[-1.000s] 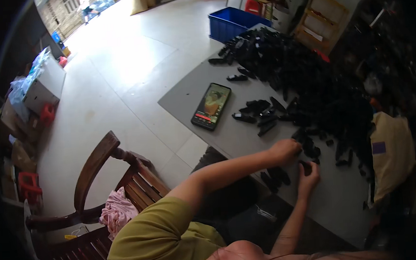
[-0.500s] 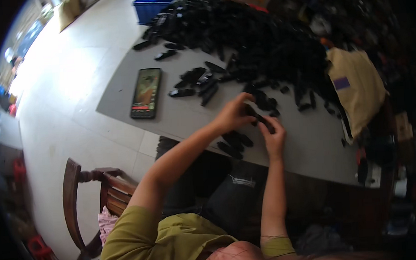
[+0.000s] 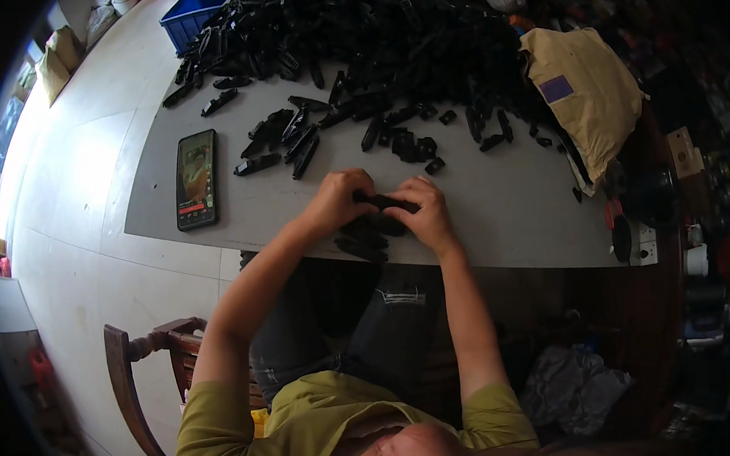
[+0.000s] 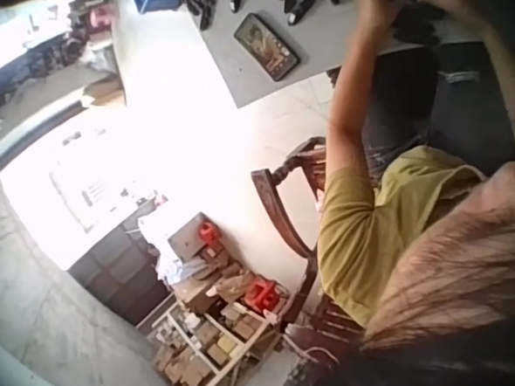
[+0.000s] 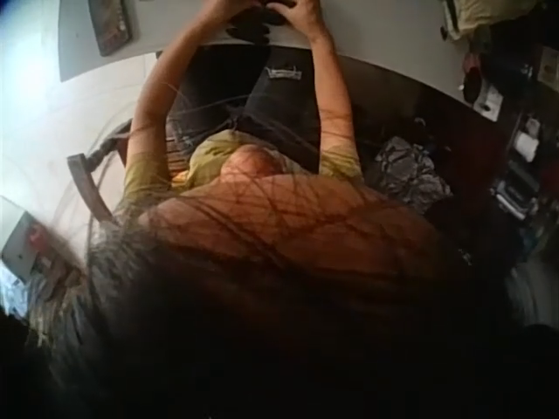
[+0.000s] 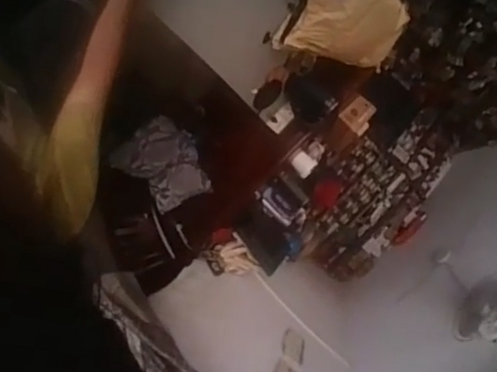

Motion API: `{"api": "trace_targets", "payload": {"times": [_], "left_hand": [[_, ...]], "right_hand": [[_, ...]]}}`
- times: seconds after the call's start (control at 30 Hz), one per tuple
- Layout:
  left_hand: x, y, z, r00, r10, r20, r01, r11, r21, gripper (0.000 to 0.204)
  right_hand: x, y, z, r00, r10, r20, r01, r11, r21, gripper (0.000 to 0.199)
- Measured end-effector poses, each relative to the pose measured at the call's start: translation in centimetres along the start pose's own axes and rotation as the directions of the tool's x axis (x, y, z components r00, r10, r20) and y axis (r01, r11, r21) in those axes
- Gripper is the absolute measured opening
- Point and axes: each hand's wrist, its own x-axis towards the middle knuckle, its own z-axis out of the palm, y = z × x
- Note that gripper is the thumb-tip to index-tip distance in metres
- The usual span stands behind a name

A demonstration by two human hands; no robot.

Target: Assembling small black plastic components by hand.

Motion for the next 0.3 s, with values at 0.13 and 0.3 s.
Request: {"api": "trace_targets", "payload": {"times": [0.13,0.3], "left_hand": [[-0.5,0.2,-0.7,0.998,0.061,0.034,-0.063,0.996,0.061,0.027],[-1.8,0.7,-4.4,0.931,-0.091,-0.353,0.303,0.734,0.608,0.033]], "right_hand": [[-0.2,1.1,0.4,0.999,0.027,-0.046,-0.022,0.994,0.104,0.026],[0.1,3.2,-2.0,0.960,0.038,-0.276,-0.098,0.973,-0.209,0.033]]}}
